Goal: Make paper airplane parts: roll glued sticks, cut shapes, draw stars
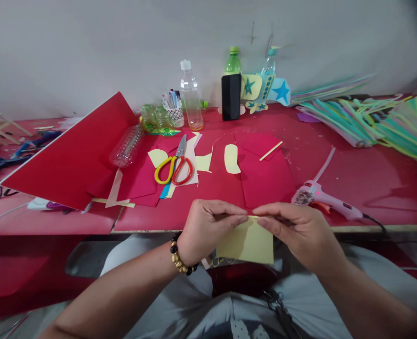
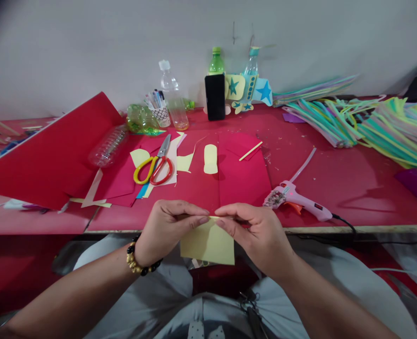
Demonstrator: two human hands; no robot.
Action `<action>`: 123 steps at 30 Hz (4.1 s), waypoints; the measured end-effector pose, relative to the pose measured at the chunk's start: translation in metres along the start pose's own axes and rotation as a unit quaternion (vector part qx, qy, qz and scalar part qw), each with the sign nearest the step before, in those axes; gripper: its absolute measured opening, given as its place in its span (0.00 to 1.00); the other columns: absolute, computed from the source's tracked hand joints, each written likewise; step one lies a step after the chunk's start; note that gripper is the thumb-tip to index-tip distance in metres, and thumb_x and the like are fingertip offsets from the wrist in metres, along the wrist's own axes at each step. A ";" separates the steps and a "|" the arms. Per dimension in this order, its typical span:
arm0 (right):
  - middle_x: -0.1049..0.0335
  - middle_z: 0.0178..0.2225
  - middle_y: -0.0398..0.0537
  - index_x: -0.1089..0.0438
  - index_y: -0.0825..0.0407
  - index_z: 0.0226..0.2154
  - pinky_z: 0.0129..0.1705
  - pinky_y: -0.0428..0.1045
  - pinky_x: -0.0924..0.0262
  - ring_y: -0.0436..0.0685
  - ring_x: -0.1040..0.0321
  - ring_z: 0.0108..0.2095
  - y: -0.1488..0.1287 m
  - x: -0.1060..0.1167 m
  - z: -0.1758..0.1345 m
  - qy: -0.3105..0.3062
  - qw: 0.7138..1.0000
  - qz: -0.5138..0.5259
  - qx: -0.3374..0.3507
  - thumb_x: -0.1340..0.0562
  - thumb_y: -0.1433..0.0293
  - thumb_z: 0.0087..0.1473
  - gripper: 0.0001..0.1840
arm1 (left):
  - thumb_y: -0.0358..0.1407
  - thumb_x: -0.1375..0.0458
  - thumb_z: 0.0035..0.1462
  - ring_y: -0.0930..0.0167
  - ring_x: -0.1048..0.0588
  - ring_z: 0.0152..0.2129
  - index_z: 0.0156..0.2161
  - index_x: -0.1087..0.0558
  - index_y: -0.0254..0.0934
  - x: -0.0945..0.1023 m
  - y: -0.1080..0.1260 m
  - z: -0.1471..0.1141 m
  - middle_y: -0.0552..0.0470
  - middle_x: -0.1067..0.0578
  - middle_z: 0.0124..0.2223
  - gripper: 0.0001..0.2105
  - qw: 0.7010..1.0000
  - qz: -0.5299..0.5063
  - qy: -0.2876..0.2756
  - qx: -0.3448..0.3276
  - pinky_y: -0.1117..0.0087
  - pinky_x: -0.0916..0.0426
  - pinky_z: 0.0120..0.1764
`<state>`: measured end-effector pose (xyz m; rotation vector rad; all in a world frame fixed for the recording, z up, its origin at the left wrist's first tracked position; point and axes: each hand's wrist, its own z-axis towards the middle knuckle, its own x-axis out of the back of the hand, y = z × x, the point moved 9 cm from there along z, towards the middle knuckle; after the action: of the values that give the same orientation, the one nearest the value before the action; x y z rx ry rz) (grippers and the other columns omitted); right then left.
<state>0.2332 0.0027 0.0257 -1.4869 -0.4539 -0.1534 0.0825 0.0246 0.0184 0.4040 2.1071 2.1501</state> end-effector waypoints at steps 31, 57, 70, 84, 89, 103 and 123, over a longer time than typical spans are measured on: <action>0.22 0.28 0.43 0.22 0.49 0.31 0.28 0.40 0.34 0.51 0.27 0.28 0.005 0.014 -0.001 0.041 0.998 0.031 -0.028 0.35 0.64 0.52 0.07 | 0.40 0.40 0.55 0.73 0.26 0.27 0.35 0.20 0.35 0.002 -0.004 0.004 0.49 0.20 0.33 0.11 0.991 0.074 -0.101 0.038 0.77 0.34 0.28; 0.22 0.29 0.44 0.23 0.50 0.34 0.29 0.42 0.34 0.52 0.27 0.29 0.008 0.004 0.000 0.017 0.998 0.047 -0.034 0.35 0.63 0.52 0.09 | 0.36 0.37 0.51 0.75 0.27 0.25 0.33 0.20 0.34 -0.003 -0.007 0.004 0.49 0.21 0.30 0.07 0.997 0.006 -0.069 0.041 0.77 0.34 0.28; 0.23 0.29 0.43 0.24 0.50 0.32 0.30 0.42 0.36 0.51 0.29 0.29 0.004 -0.003 -0.001 0.003 1.000 0.019 0.001 0.38 0.65 0.55 0.07 | 0.36 0.38 0.51 0.74 0.27 0.25 0.31 0.21 0.33 -0.009 -0.007 0.000 0.50 0.21 0.29 0.07 0.998 0.009 -0.054 0.020 0.77 0.33 0.28; 0.23 0.27 0.43 0.23 0.48 0.31 0.30 0.43 0.34 0.52 0.28 0.28 -0.002 0.021 -0.002 0.078 0.996 -0.026 0.016 0.36 0.64 0.53 0.06 | 0.35 0.36 0.50 0.72 0.25 0.28 0.32 0.21 0.34 0.008 -0.003 0.006 0.49 0.20 0.31 0.06 0.998 -0.022 -0.035 0.045 0.74 0.31 0.33; 0.23 0.28 0.44 0.24 0.49 0.31 0.30 0.44 0.34 0.52 0.28 0.29 -0.003 0.017 -0.002 0.074 0.997 -0.024 0.021 0.37 0.64 0.54 0.08 | 0.39 0.35 0.48 0.74 0.26 0.24 0.35 0.21 0.34 0.003 -0.013 0.005 0.50 0.21 0.30 0.10 0.996 -0.046 -0.041 0.064 0.75 0.32 0.28; 0.22 0.30 0.45 0.23 0.49 0.31 0.33 0.46 0.31 0.54 0.26 0.30 -0.003 0.007 -0.001 0.055 0.998 0.012 0.031 0.35 0.66 0.51 0.05 | 0.36 0.32 0.44 0.73 0.25 0.24 0.32 0.20 0.35 -0.008 -0.024 0.000 0.49 0.21 0.29 0.08 0.984 -0.129 -0.041 0.114 0.73 0.30 0.30; 0.22 0.29 0.46 0.23 0.51 0.31 0.33 0.46 0.33 0.54 0.27 0.31 -0.001 0.001 0.002 0.016 1.000 0.012 0.022 0.36 0.67 0.52 0.06 | 0.36 0.34 0.47 0.74 0.25 0.25 0.34 0.20 0.33 -0.017 -0.024 0.003 0.47 0.20 0.31 0.09 0.985 -0.087 -0.102 0.110 0.77 0.32 0.29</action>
<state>0.2329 0.0043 0.0273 -1.4449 -0.4109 -0.1474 0.0973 0.0240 -0.0070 0.4222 2.1790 1.7125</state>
